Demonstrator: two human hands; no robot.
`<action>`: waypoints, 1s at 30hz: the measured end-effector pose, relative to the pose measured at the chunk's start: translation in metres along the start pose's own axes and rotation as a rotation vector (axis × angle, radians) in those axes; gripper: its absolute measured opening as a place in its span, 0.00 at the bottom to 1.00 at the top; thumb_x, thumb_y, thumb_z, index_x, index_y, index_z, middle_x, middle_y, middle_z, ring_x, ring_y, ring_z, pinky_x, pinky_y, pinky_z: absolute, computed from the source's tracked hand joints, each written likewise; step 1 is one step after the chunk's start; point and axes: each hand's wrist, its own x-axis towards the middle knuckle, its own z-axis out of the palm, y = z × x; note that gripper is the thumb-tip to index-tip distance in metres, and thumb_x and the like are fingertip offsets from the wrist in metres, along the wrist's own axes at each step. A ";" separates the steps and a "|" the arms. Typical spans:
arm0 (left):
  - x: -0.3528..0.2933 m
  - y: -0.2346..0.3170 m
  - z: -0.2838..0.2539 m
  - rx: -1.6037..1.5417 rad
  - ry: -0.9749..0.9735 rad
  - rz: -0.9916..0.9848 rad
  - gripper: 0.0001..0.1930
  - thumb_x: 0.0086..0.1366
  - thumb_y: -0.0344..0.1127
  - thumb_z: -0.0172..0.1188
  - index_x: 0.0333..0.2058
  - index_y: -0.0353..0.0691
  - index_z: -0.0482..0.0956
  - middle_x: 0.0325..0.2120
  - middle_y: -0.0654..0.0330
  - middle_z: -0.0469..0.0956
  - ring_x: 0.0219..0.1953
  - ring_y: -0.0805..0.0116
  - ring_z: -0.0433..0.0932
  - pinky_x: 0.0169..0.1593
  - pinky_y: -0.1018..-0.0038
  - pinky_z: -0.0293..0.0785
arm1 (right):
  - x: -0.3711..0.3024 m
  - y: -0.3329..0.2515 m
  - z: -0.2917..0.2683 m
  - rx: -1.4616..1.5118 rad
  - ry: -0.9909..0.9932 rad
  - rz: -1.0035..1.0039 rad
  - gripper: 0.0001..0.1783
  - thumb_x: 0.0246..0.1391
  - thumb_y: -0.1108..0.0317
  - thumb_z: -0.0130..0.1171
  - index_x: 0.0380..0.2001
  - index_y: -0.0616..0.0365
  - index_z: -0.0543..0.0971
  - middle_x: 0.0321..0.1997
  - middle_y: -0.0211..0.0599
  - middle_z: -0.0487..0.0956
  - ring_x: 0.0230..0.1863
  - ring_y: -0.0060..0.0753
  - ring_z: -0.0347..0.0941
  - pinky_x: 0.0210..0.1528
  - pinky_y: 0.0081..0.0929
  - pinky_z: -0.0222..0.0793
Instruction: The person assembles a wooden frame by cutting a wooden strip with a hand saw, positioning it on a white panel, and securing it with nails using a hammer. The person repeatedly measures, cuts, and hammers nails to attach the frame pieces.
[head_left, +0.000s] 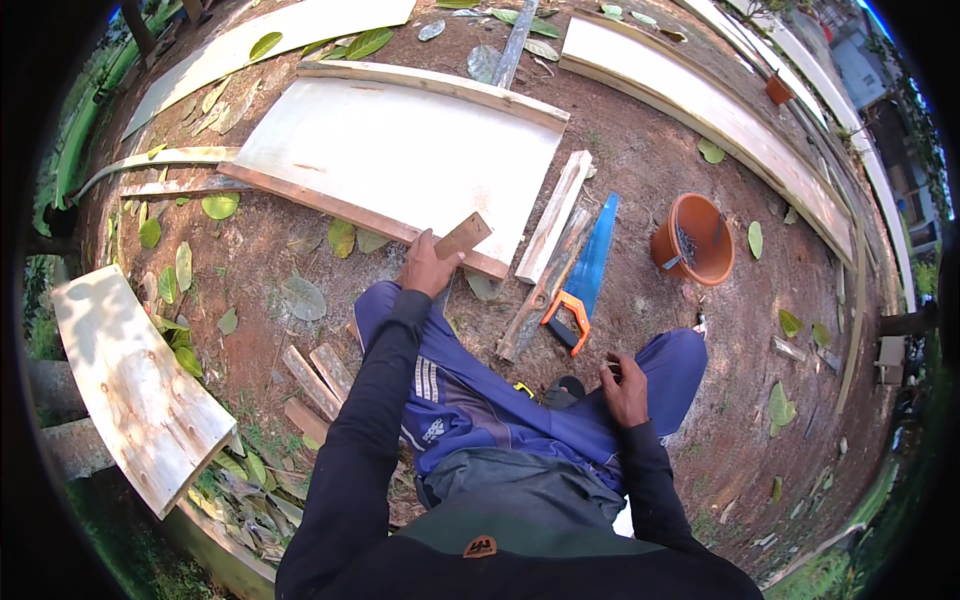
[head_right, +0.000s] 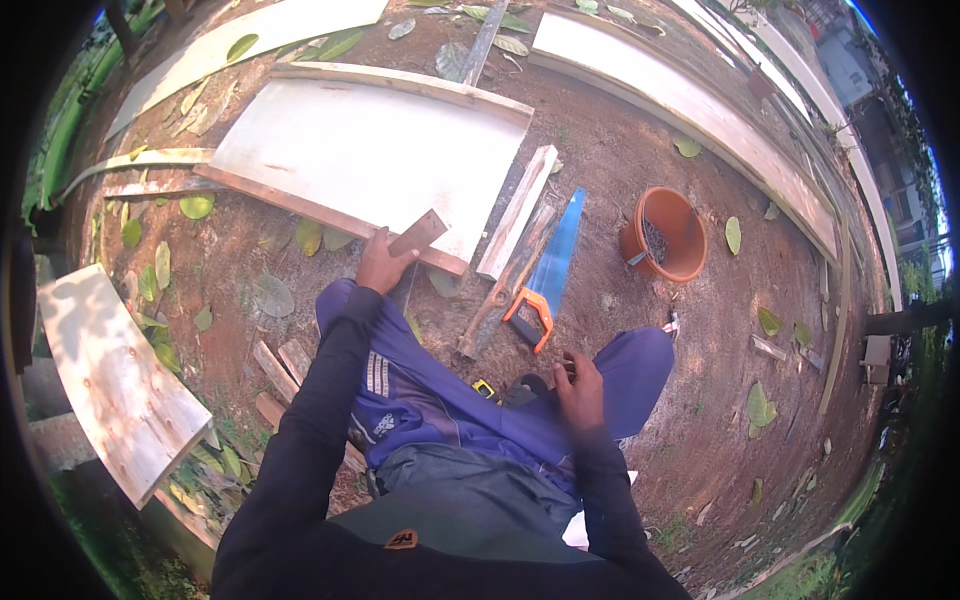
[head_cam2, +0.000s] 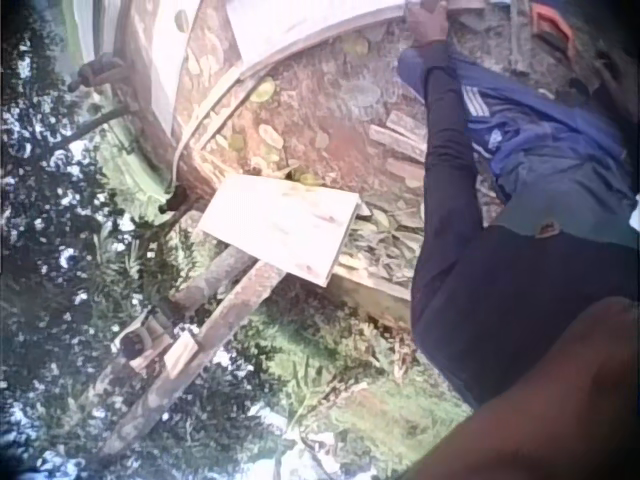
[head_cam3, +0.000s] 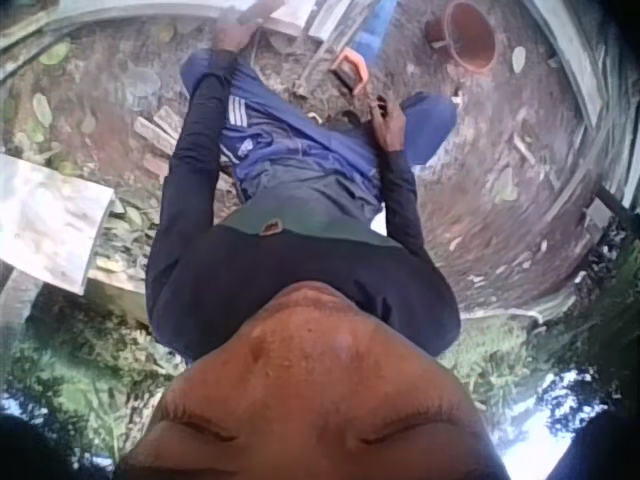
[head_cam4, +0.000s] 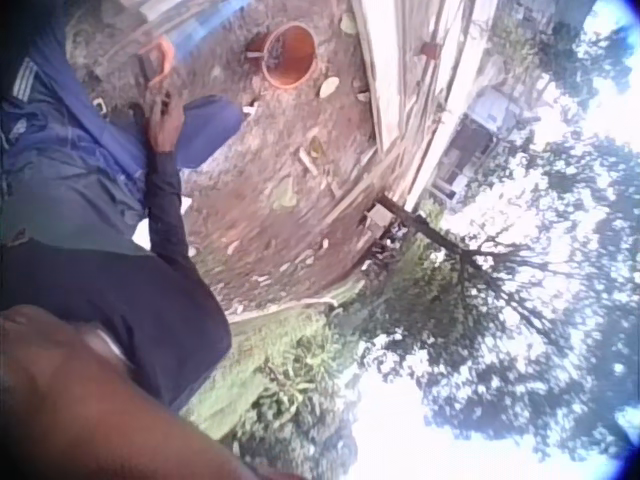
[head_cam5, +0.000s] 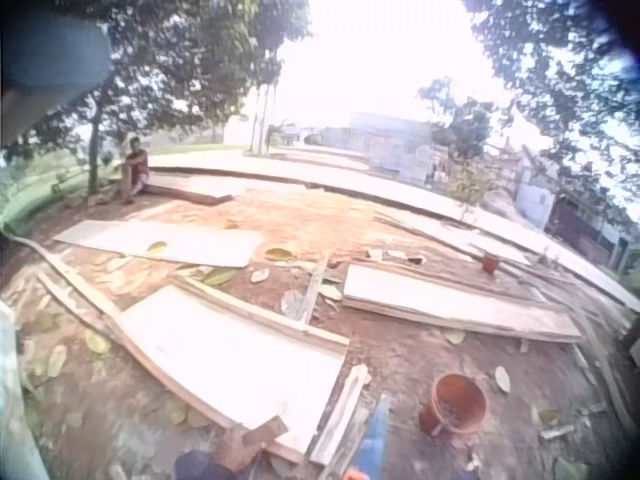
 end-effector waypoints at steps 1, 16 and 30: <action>0.002 0.014 0.014 0.108 -0.036 0.047 0.48 0.58 0.55 0.72 0.68 0.34 0.61 0.62 0.47 0.71 0.65 0.48 0.69 0.63 0.50 0.68 | 0.000 0.003 -0.002 -0.012 0.004 -0.003 0.19 0.61 0.66 0.63 0.53 0.64 0.78 0.49 0.52 0.82 0.44 0.47 0.83 0.46 0.37 0.80; 0.003 0.001 -0.021 0.085 0.232 0.056 0.39 0.59 0.45 0.72 0.64 0.32 0.65 0.58 0.48 0.73 0.62 0.46 0.68 0.65 0.50 0.65 | -0.006 -0.005 0.003 -0.012 -0.013 -0.036 0.17 0.60 0.64 0.63 0.49 0.61 0.80 0.45 0.50 0.82 0.42 0.46 0.84 0.44 0.38 0.79; -0.028 0.076 -0.135 -1.539 0.262 -0.138 0.27 0.72 0.46 0.61 0.63 0.37 0.68 0.54 0.54 0.78 0.56 0.61 0.77 0.58 0.59 0.76 | 0.025 -0.055 0.024 0.306 -0.248 -0.170 0.35 0.59 0.59 0.68 0.64 0.64 0.68 0.61 0.49 0.73 0.63 0.43 0.73 0.61 0.39 0.72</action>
